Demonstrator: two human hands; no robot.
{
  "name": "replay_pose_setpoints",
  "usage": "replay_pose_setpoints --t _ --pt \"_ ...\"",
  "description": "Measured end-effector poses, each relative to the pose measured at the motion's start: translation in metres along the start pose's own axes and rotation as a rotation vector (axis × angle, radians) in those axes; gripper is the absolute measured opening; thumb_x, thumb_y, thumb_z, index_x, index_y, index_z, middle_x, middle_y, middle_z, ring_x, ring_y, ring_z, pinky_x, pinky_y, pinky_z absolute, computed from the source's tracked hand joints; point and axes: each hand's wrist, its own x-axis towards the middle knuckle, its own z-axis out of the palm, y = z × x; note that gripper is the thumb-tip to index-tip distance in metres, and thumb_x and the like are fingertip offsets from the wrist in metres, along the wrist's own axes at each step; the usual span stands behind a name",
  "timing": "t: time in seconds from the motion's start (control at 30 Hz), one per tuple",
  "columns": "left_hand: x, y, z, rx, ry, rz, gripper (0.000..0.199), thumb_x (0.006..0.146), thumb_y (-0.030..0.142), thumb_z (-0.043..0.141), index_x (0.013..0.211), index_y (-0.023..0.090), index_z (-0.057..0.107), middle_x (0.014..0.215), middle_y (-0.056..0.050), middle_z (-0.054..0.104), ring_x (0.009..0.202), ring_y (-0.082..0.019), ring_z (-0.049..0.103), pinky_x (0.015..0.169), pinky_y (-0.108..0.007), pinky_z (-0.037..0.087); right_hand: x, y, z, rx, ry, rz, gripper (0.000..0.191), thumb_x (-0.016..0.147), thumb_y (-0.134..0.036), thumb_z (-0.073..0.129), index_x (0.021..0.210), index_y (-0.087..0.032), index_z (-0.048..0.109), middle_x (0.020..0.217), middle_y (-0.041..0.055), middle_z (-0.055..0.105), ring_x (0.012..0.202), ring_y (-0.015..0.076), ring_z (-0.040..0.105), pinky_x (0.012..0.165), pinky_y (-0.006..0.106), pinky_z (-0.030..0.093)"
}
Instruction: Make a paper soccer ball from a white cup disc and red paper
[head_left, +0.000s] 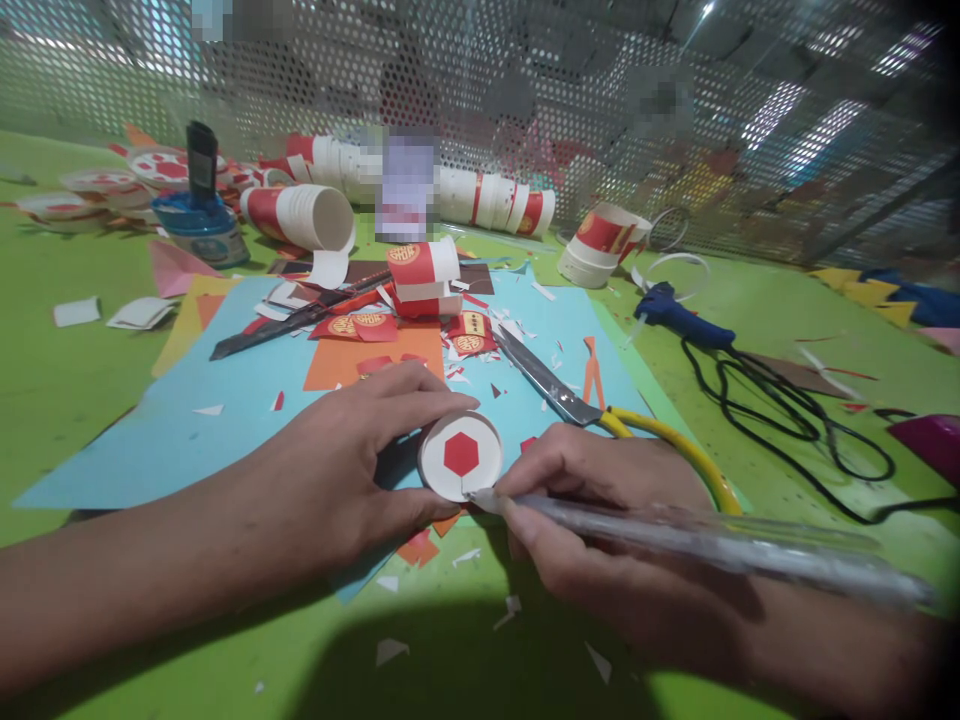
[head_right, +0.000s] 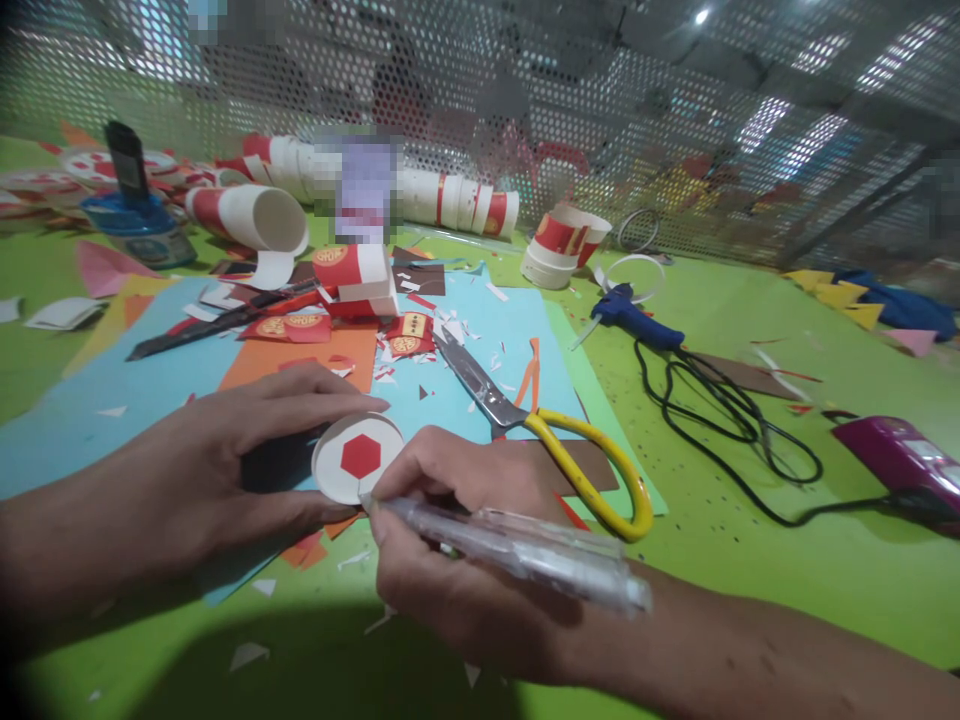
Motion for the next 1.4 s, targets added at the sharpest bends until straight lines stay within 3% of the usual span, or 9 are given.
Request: replay_pose_setpoints --t 0.4,0.63,1.07,1.4 --pt "-0.0021 0.0025 -0.0005 0.032 0.025 0.031 0.021 0.083 0.036 0.063 0.1 0.025 0.068 0.104 -0.003 0.064 0.093 -0.02 0.06 0.072 -0.026 0.049 0.0017 -0.0034 -0.0026 0.109 -0.12 0.165 0.005 0.072 -0.019 0.061 0.072 -0.023 0.065 0.056 -0.0049 0.063 0.047 0.0086 0.053 0.041 0.015 0.041" --pt "-0.0023 0.0021 0.0005 0.032 0.02 0.029 0.024 0.084 0.037 0.062 0.104 0.025 0.066 0.106 -0.003 0.063 0.095 -0.02 0.06 0.075 -0.027 0.049 0.003 -0.0036 -0.0024 0.189 -0.063 0.134 0.006 0.07 -0.016 0.062 0.068 -0.021 0.064 0.055 -0.0043 0.064 0.045 0.0069 0.052 0.041 0.014 0.04" --pt "-0.0012 0.0046 -0.0014 0.041 0.022 0.041 0.021 0.083 0.035 0.062 0.1 0.024 0.068 0.105 -0.003 0.063 0.092 -0.02 0.06 0.074 -0.027 0.05 0.0043 -0.0033 -0.0034 0.167 -0.111 0.143 0.005 0.069 -0.016 0.063 0.067 -0.021 0.064 0.053 -0.0041 0.061 0.044 0.0089 0.052 0.04 0.017 0.039" --pt "-0.0029 0.0044 -0.0008 -0.005 0.018 0.065 0.026 0.082 0.028 0.063 0.108 0.023 0.065 0.108 -0.005 0.063 0.098 -0.021 0.059 0.08 -0.031 0.05 0.0073 -0.0014 -0.0031 0.246 -0.148 0.12 0.006 0.073 -0.015 0.06 0.069 -0.02 0.061 0.055 -0.0041 0.06 0.046 0.008 0.051 0.041 0.016 0.038"
